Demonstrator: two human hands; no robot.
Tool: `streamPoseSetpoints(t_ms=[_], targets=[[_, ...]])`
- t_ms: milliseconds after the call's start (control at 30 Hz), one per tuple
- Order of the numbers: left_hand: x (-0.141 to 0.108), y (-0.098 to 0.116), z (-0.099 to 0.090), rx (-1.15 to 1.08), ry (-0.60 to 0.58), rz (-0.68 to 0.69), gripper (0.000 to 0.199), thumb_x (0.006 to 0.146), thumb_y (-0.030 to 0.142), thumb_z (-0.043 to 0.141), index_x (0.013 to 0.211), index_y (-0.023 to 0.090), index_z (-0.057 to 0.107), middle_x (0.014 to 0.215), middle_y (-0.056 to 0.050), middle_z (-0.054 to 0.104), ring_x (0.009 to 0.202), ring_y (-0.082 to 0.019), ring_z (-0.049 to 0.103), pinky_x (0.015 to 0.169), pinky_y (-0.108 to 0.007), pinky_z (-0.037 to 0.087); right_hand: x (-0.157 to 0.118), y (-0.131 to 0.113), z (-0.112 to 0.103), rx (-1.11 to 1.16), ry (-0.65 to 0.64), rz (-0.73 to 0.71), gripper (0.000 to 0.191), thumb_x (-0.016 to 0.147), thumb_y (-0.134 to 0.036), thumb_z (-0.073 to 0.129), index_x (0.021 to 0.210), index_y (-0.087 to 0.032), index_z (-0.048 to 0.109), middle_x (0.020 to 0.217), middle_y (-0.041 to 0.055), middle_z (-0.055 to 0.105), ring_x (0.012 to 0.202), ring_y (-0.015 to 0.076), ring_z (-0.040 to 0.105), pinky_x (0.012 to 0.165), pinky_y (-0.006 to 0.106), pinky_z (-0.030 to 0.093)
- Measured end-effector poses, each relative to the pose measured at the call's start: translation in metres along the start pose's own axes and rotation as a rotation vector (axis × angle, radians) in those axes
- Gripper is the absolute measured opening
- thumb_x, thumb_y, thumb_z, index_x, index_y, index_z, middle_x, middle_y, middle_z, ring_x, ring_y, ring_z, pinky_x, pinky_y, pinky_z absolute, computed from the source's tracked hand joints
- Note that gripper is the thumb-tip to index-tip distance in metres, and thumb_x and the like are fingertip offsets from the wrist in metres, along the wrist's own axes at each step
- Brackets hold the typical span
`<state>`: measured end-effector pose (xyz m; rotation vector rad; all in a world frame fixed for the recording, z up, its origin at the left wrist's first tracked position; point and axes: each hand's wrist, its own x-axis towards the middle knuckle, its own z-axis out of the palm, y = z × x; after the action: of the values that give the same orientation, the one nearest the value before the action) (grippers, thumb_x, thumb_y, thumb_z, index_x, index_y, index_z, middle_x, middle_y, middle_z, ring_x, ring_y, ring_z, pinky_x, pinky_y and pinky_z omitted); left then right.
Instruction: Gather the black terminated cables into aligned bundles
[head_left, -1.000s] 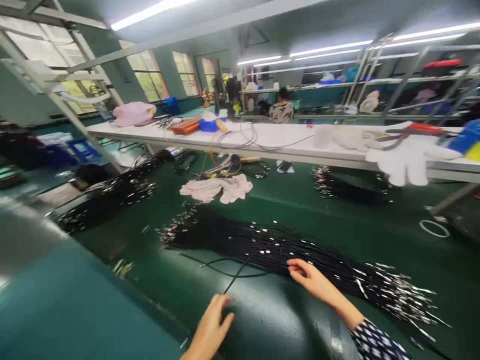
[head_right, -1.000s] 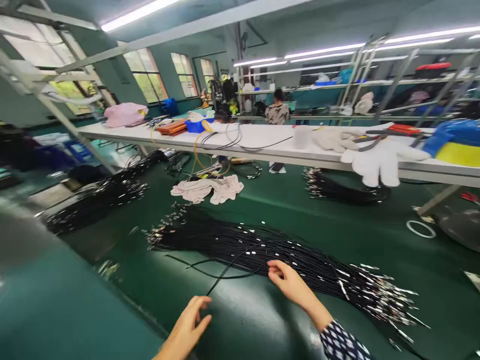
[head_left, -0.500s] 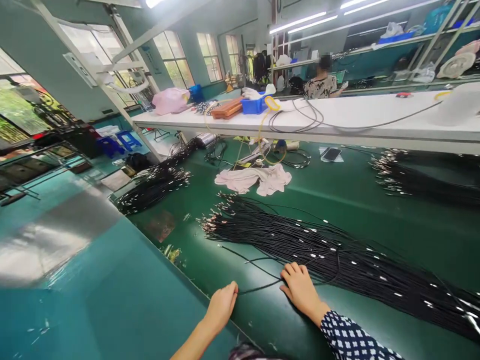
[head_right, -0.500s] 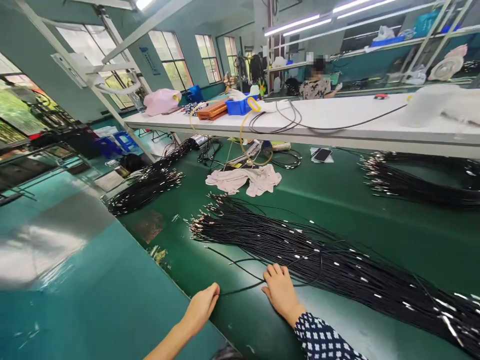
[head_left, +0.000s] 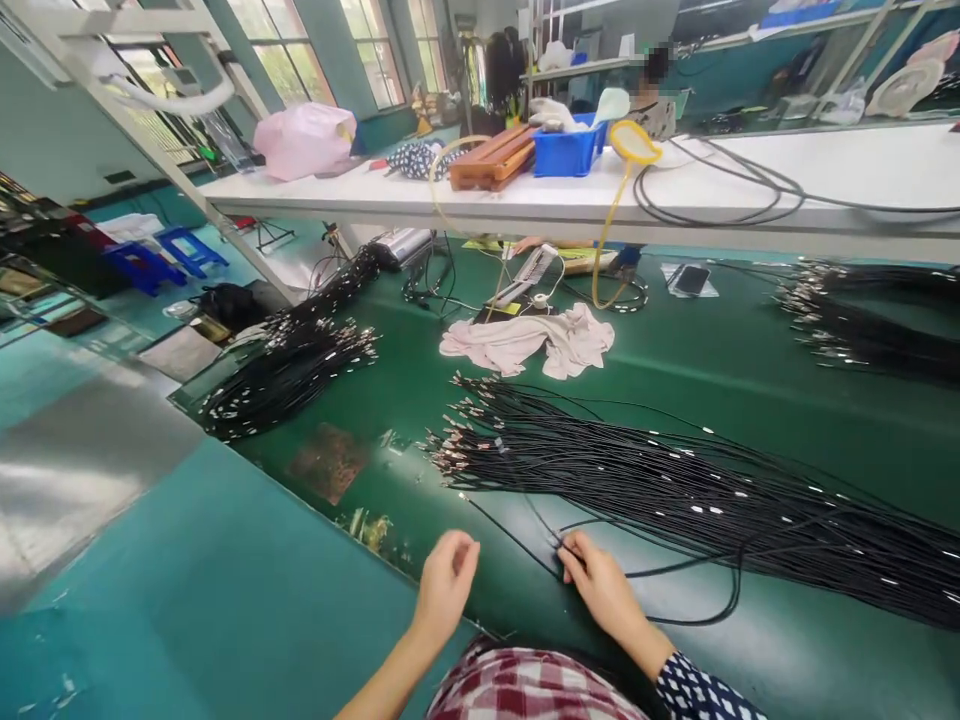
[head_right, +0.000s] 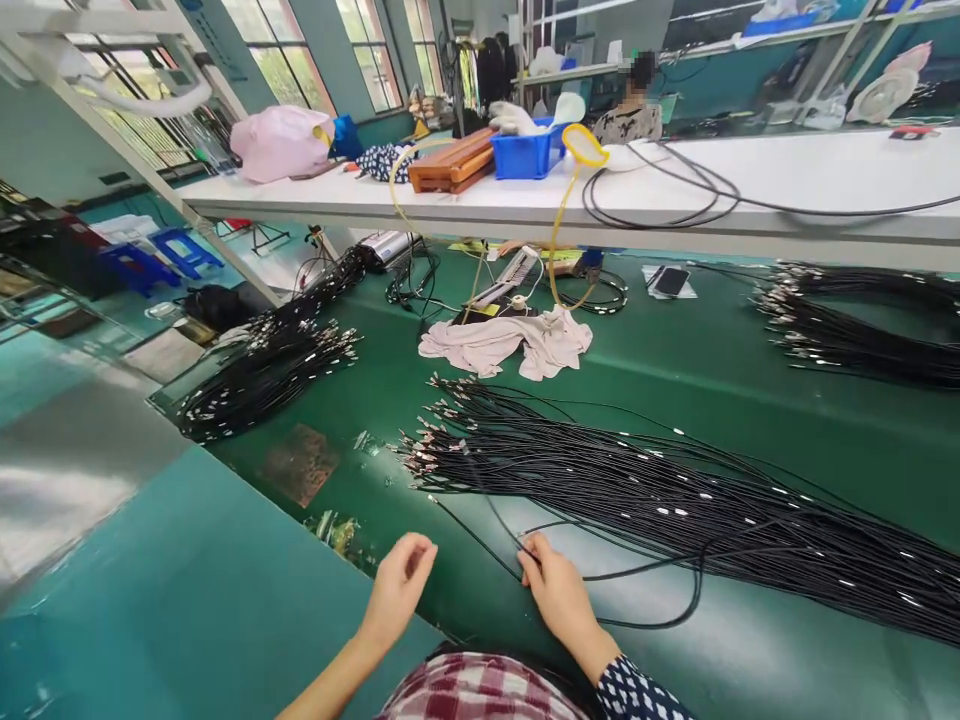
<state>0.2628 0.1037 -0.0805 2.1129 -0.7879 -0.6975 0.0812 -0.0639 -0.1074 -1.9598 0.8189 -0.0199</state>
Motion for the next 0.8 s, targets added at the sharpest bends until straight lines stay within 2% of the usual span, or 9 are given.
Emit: streamPoseSetpoints(t_ms=[67,133,200,300,400,500,600,700,800], targets=[[0.001,-0.006,0.023,-0.329,-0.142,-0.265,0.033,0.077,0.047,0.055,0.077,0.014,0.052,0.06,-0.002,0.053,0.05,-0.014,0.051,0.049,-0.025,0.038,-0.005,0.0,-0.003,0.032,0.001,0.013,0.023,0.091,-0.043,0.038,0.086,-0.022,0.048,0.065,-0.0025,0.056,0.062,0.0162,0.054,0.061,0.027,0.037],[0.01,-0.01,0.045,-0.567,-0.131,-0.474,0.041,0.071,0.048,0.06,0.086,0.012,0.05,0.059,-0.001,0.054,0.042,-0.014,0.051,0.043,-0.024,0.036,-0.009,0.001,-0.001,0.006,-0.025,0.021,0.026,0.089,-0.047,0.039,0.086,-0.023,0.05,0.067,-0.0022,0.055,0.062,0.016,0.053,0.06,0.026,0.037],[0.024,-0.01,0.059,-0.68,-0.074,-0.56,0.042,0.074,0.048,0.056,0.091,0.011,0.046,0.063,-0.003,0.056,0.046,-0.014,0.055,0.045,-0.024,0.04,-0.011,0.003,0.007,-0.077,-0.024,0.0,0.024,0.088,-0.046,0.042,0.091,-0.025,0.052,0.078,-0.0005,0.056,0.069,0.0169,0.054,0.062,0.028,0.038],[0.04,-0.007,0.062,-0.768,-0.061,-0.604,0.037,0.077,0.043,0.053,0.091,0.01,0.046,0.065,-0.004,0.056,0.048,-0.012,0.056,0.048,-0.023,0.041,-0.01,0.005,0.022,-0.252,0.063,-0.057,0.019,0.085,-0.04,0.049,0.093,-0.024,0.053,0.095,0.0038,0.055,0.083,0.0215,0.054,0.069,0.031,0.038],[0.04,0.0,0.054,-0.788,-0.048,-0.61,0.038,0.074,0.042,0.06,0.091,0.01,0.048,0.064,-0.002,0.054,0.046,-0.01,0.053,0.045,-0.02,0.037,-0.009,0.002,0.031,-0.184,0.093,-0.023,0.019,0.087,-0.039,0.045,0.082,-0.022,0.05,0.085,0.0046,0.057,0.08,0.022,0.054,0.07,0.033,0.038],[0.03,0.016,0.043,-0.791,-0.048,-0.562,0.042,0.072,0.043,0.064,0.096,0.013,0.05,0.081,-0.006,0.059,0.066,-0.012,0.059,0.055,-0.02,0.041,-0.016,-0.01,0.027,0.249,-0.07,0.072,0.023,0.09,-0.044,0.039,0.087,-0.022,0.042,0.063,-0.0013,0.056,0.054,0.014,0.048,0.055,0.026,0.036],[0.026,0.046,0.032,-0.999,-0.172,-0.433,0.043,0.079,0.045,0.057,0.108,0.015,0.046,0.099,-0.011,0.06,0.089,-0.017,0.059,0.073,-0.025,0.044,-0.032,-0.024,0.014,0.633,-0.217,0.113,0.026,0.09,-0.047,0.04,0.089,-0.021,0.037,0.051,-0.0064,0.049,0.04,0.0076,0.028,0.041,0.021,0.019],[0.029,0.08,0.021,-1.206,-0.267,-0.27,0.042,0.086,0.043,0.047,0.116,0.013,0.044,0.094,-0.014,0.062,0.088,-0.02,0.06,0.078,-0.032,0.044,-0.051,-0.033,0.002,0.789,-0.281,0.128,0.027,0.088,-0.046,0.046,0.088,-0.02,0.037,0.049,-0.0069,0.049,0.038,0.0056,0.018,0.039,0.021,0.01],[0.031,0.104,0.012,-1.225,-0.339,-0.202,0.043,0.089,0.041,0.042,0.115,0.007,0.049,0.087,-0.016,0.064,0.079,-0.022,0.061,0.078,-0.038,0.044,-0.063,-0.038,-0.005,0.828,-0.291,0.145,0.028,0.088,-0.047,0.046,0.09,-0.019,0.039,0.052,-0.0048,0.053,0.038,0.0049,0.023,0.039,0.02,0.014]])
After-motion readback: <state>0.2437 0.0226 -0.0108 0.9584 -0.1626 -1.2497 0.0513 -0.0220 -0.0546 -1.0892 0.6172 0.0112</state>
